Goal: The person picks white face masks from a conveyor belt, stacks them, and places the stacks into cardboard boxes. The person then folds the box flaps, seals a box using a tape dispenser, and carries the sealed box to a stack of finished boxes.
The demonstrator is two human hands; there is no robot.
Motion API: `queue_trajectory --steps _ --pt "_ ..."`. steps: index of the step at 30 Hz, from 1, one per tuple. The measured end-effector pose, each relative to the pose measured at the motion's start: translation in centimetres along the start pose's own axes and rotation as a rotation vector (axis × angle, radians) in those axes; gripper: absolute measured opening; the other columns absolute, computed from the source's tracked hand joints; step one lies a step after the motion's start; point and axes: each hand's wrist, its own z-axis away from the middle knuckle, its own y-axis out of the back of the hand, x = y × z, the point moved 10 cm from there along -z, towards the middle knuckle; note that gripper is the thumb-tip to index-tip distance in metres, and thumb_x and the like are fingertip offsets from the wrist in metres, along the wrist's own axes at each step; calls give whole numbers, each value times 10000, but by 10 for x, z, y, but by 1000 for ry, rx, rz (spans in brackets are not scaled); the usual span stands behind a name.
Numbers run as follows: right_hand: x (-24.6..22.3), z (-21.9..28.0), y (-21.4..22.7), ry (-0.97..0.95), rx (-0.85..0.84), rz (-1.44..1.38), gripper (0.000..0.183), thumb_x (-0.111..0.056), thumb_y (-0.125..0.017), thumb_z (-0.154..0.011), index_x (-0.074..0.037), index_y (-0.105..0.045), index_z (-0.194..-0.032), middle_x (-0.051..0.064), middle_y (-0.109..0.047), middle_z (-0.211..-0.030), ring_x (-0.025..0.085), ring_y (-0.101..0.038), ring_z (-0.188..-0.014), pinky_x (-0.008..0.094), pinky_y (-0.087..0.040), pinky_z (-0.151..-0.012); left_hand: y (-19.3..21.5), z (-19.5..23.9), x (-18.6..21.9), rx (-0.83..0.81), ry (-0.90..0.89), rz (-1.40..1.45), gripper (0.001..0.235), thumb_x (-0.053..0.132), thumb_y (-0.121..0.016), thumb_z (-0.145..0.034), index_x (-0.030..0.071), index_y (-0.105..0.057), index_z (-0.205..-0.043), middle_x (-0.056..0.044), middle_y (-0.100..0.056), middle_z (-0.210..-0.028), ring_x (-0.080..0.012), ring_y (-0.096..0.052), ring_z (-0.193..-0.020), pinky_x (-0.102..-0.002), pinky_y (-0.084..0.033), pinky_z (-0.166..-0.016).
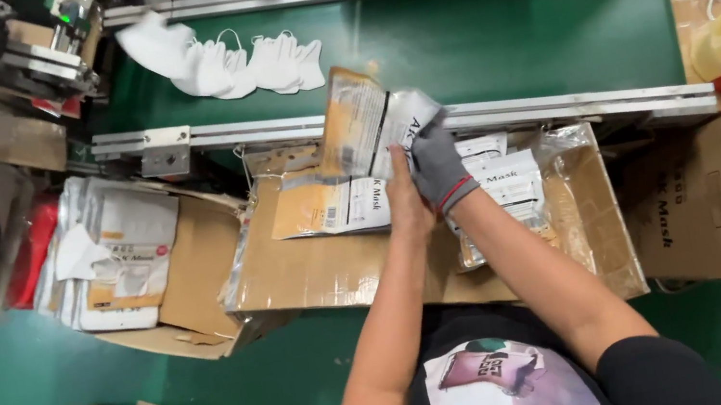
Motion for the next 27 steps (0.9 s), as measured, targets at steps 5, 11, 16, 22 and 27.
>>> queue_trajectory --steps 5,11,16,22,27 --pt "-39 18 10 -51 -251 -42 412 24 -579 -817 7 -682 -1215 58 -723 -1121 161 -670 -1020 315 -536 -901 23 38 12 -134 173 -568 652 523 -705 -885 -41 -628 -1203 -160 -696 -1033 -273 -728 -902 -390 -611 -740" --pt "-40 21 -8 162 -475 824 314 -15 -622 -865 14 -728 -1159 119 -760 -1100 174 -694 -977 320 -544 -907 -129 124 174 -258 -1343 -1691 344 289 -849 -760 26 -739 -952 -158 -726 -936 -341 -680 -900 -441 -516 -782" --pt "-79 48 -28 425 -386 1026 192 -120 -730 -912 -39 -790 -1076 134 -788 -1009 206 -750 -855 331 -586 -818 -69 23 136 -663 -885 -1271 205 120 -746 -901 8 -759 -1072 -105 -774 -1006 -172 -720 -907 -341 -565 -809" --pt "-123 61 -36 658 -161 1184 335 -313 -809 -874 -9 -753 -1003 130 -715 -904 200 -688 -775 323 -558 -681 -25 1 139 -323 -708 -877 171 146 -745 -924 -15 -758 -977 27 -682 -826 -33 -544 -724 -236 -448 -632" --pt "-88 41 -34 97 -364 1017 327 -320 -751 -899 -48 -745 -1081 73 -681 -831 99 -599 -762 305 -515 -691 -56 38 162 -152 -890 -1033 179 170 -712 -954 -3 -721 -909 -39 -688 -738 -79 -569 -688 -278 -486 -641"
